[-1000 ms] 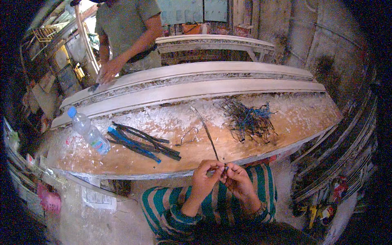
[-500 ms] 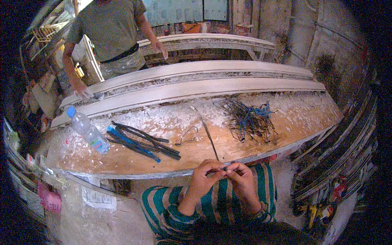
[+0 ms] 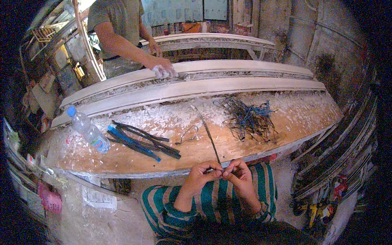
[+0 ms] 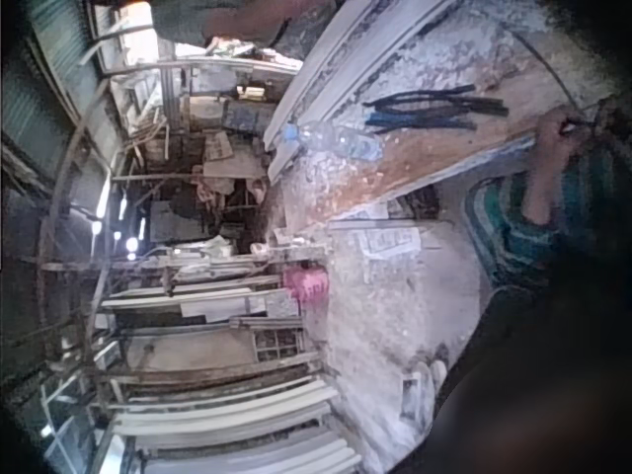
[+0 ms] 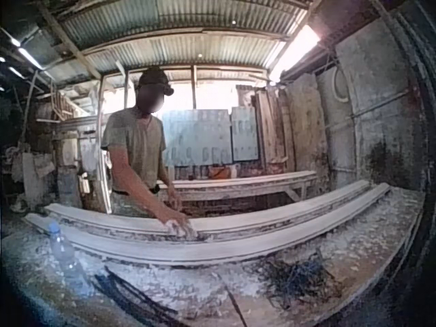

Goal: The person strips insulation from several black wires by hand, peeling the outer sheath and separating the inner strands. A coworker sands a long white wooden frame in the background. The person places stripped pieces on the table and continues with additional wires.

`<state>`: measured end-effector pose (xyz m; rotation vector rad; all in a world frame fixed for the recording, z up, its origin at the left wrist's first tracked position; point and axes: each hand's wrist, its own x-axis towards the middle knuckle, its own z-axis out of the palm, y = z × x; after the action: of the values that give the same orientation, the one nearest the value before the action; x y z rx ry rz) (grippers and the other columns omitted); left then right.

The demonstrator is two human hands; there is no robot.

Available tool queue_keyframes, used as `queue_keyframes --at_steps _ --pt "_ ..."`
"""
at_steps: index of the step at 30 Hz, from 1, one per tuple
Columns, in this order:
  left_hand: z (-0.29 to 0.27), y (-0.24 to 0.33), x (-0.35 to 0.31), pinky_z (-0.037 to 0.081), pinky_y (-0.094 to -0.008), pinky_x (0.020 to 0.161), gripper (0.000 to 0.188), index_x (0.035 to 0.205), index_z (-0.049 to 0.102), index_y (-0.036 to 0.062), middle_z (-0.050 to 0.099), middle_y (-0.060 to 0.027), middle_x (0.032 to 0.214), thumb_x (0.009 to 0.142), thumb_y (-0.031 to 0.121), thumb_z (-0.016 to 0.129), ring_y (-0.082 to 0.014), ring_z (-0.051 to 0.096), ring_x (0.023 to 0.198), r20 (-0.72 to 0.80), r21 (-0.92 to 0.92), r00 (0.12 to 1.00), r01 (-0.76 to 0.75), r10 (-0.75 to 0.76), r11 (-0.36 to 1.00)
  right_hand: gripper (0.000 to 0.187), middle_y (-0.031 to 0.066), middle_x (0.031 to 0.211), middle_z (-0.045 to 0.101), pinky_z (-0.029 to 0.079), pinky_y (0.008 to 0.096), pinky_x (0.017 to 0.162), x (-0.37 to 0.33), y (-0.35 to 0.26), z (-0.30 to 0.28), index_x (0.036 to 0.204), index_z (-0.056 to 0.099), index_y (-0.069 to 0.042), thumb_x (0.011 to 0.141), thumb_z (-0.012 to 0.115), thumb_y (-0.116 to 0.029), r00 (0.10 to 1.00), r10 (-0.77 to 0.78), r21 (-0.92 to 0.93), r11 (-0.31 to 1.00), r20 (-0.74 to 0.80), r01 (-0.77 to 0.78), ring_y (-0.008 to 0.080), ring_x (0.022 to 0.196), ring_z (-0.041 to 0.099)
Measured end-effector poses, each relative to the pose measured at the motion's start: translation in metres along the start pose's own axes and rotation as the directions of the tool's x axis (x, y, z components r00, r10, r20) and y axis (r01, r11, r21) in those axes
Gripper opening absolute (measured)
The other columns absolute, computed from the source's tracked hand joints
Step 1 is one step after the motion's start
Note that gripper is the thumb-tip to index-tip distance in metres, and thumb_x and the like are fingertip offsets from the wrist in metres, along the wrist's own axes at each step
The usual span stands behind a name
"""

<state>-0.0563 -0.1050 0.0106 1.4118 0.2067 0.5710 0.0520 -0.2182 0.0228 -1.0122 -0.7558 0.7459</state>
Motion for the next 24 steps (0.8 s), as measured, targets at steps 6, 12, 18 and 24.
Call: queue_keyframes --at_steps 6,12,18,24 --pt "0.014 -0.003 0.002 0.047 -0.0256 0.065 0.01 0.081 0.057 0.0019 0.058 -0.0041 0.077 0.082 0.012 0.056 -0.0125 0.057 0.07 -0.286 -0.236 0.958 -0.054 -0.016 0.97 0.021 -0.0003 0.07 0.046 0.039 0.0222 0.057 -0.002 -0.004 0.005 0.079 0.041 -0.008 0.075 0.057 0.005 0.997 -0.078 -0.035 0.996 0.011 0.078 0.0081 0.064 0.046" --pt "0.015 -0.008 0.005 0.049 -0.0267 0.064 0.01 0.083 0.055 0.0018 0.058 -0.0046 0.078 0.082 0.012 0.057 -0.0132 0.058 0.07 -0.293 -0.141 0.95 -0.156 0.11 0.978 0.021 0.0005 0.07 0.045 0.04 0.0228 0.058 -0.012 -0.019 0.01 0.077 0.039 -0.009 0.076 0.056 0.004 0.998 -0.055 0.006 0.998 -0.024 0.055 0.0088 0.063 0.045" --pt "0.0 -0.001 0.0 0.049 -0.026 0.069 0.021 0.096 0.055 0.0026 0.058 -0.0042 0.088 0.079 0.012 0.061 -0.0131 0.057 0.081 -0.053 -0.194 0.996 -0.086 0.078 0.977 0.02 -0.0003 0.071 0.045 0.039 0.022 0.059 -0.008 -0.019 -0.003 0.078 0.041 -0.009 0.076 0.058 0.001 1.0 -0.03 -0.051 0.998 0.007 0.03 0.0085 0.064 0.044" --pt "0.012 0.004 0.003 0.044 -0.0286 0.081 0.044 0.114 0.052 0.007 0.055 -0.0053 0.108 0.075 0.019 0.068 -0.0165 0.048 0.105 -0.007 -0.065 0.996 -0.087 0.087 0.994 0.016 0.0013 0.069 0.047 0.04 0.0221 0.053 -0.002 -0.017 -0.007 0.083 0.042 -0.008 0.079 0.058 -0.006 0.999 0.039 -0.013 0.999 0.023 -0.039 0.0099 0.06 0.047"
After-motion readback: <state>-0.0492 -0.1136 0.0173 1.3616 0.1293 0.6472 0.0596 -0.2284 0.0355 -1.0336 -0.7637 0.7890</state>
